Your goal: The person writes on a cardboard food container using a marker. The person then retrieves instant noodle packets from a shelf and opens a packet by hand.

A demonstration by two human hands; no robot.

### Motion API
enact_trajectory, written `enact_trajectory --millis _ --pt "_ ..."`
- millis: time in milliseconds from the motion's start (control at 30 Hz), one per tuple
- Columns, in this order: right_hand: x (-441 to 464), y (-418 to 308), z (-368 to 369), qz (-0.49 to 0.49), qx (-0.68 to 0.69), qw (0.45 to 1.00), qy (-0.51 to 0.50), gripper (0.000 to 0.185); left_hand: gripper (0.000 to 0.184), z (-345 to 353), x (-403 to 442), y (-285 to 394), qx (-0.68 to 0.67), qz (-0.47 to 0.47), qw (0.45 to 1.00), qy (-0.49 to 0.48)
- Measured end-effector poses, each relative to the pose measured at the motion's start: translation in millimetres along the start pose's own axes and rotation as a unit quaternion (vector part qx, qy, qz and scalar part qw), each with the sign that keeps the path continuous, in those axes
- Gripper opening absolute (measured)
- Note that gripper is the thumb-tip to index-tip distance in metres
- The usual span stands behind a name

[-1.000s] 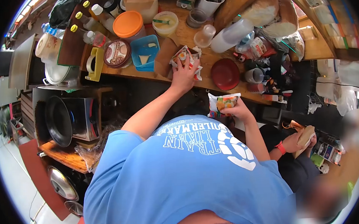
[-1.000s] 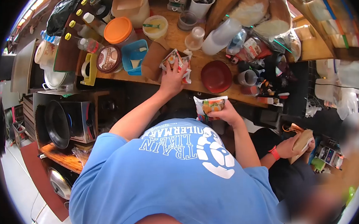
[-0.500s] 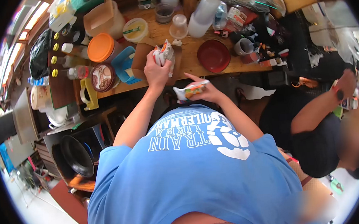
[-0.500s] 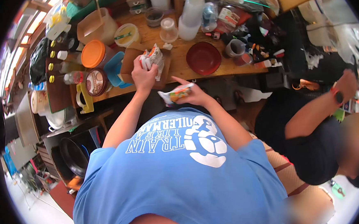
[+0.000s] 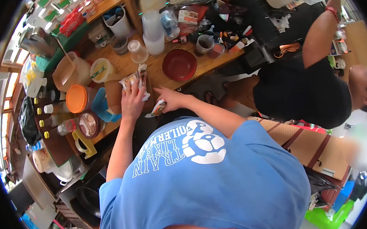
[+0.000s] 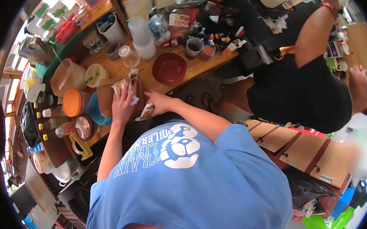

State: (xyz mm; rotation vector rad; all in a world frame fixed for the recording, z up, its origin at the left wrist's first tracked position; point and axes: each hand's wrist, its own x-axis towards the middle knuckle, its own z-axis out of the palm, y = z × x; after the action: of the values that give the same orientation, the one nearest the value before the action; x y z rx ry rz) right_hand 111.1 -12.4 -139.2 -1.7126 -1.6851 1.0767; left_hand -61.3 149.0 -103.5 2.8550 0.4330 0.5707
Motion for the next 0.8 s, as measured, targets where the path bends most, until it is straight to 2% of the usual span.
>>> enact_trajectory --millis 67,133,200,233,267,300,333,367,400,467,533,567,600,633,667,733,767,800 --pt "-2.8 6.3 4.9 -0.017 -0.005 1.000 -0.007 0.042 0.054 9.3 -6.7 -4.6 0.049 0.040 0.976 -0.209" --pt "-9.3 7.4 10.6 0.013 0.009 1.000 -0.014 0.041 0.055 15.5 -13.8 -2.8 0.044 0.067 0.976 -0.204" --pt "-14.0 8.9 10.2 0.008 0.000 1.000 -0.019 0.043 0.051 -2.4 -8.7 13.3 -0.023 0.032 0.979 -0.199" --pt "-17.2 9.0 7.6 0.001 0.023 1.000 -0.009 0.045 0.045 -13.9 -5.4 15.9 -0.038 0.068 0.989 -0.129" --pt "-16.5 7.5 6.4 -0.013 0.049 0.999 -0.008 0.046 0.045 -20.1 -6.3 17.6 -0.031 0.054 0.989 -0.132" --pt "-15.8 6.8 4.5 -0.026 0.050 0.998 -0.007 0.049 0.042 -27.1 -10.0 17.7 -0.002 -0.002 1.000 0.008" --pt "-13.9 8.8 4.4 -0.026 0.053 0.998 -0.011 0.051 0.039 -37.1 -13.6 17.6 0.038 -0.057 0.987 0.148" --pt "-12.5 16.9 12.9 -0.014 0.086 0.996 0.037 0.042 0.042 -59.6 -7.1 24.2 0.125 -0.134 0.965 0.188" --pt "-12.0 17.3 13.4 0.050 0.182 0.982 0.021 0.064 0.055 -75.1 -2.9 25.0 0.175 -0.218 0.947 0.158" --pt "-10.1 25.4 16.4 0.036 0.170 0.985 -0.017 0.053 0.061 -65.7 -8.0 8.5 0.148 -0.349 0.919 0.109" --pt "-6.7 39.2 24.7 0.059 0.222 0.973 -0.033 0.075 0.056 -65.1 -4.9 7.0 0.024 -0.460 0.887 -0.048" --pt "-7.2 34.7 23.9 0.053 0.219 0.973 -0.049 0.075 0.041 -56.9 -8.2 9.1 0.063 -0.376 0.924 0.023" --pt "-10.1 29.8 23.5 0.103 0.287 0.952 -0.037 0.091 0.034 -48.4 -8.9 11.8 0.018 -0.366 0.931 0.001" --pt "-12.7 27.2 22.9 0.156 0.353 0.922 -0.025 0.107 0.030 -44.6 -6.7 21.9 -0.001 -0.319 0.947 0.038" --pt "-13.9 29.4 21.9 0.155 0.349 0.923 -0.036 0.107 0.029 -35.6 -5.7 31.0 -0.027 -0.305 0.952 0.031" --pt "-15.0 27.0 20.6 0.161 0.423 0.892 -0.017 0.110 0.034 -24.7 -6.0 47.0 -0.083 -0.283 0.956 0.009" --pt "-17.8 20.6 20.2 0.161 0.430 0.888 0.024 0.092 0.034 -23.2 -7.7 50.7 -0.082 -0.292 0.953 0.011" --pt "-15.1 18.4 16.5 0.162 0.429 0.889 0.016 0.092 0.032 -22.6 -9.4 53.5 -0.115 -0.261 0.956 0.069"
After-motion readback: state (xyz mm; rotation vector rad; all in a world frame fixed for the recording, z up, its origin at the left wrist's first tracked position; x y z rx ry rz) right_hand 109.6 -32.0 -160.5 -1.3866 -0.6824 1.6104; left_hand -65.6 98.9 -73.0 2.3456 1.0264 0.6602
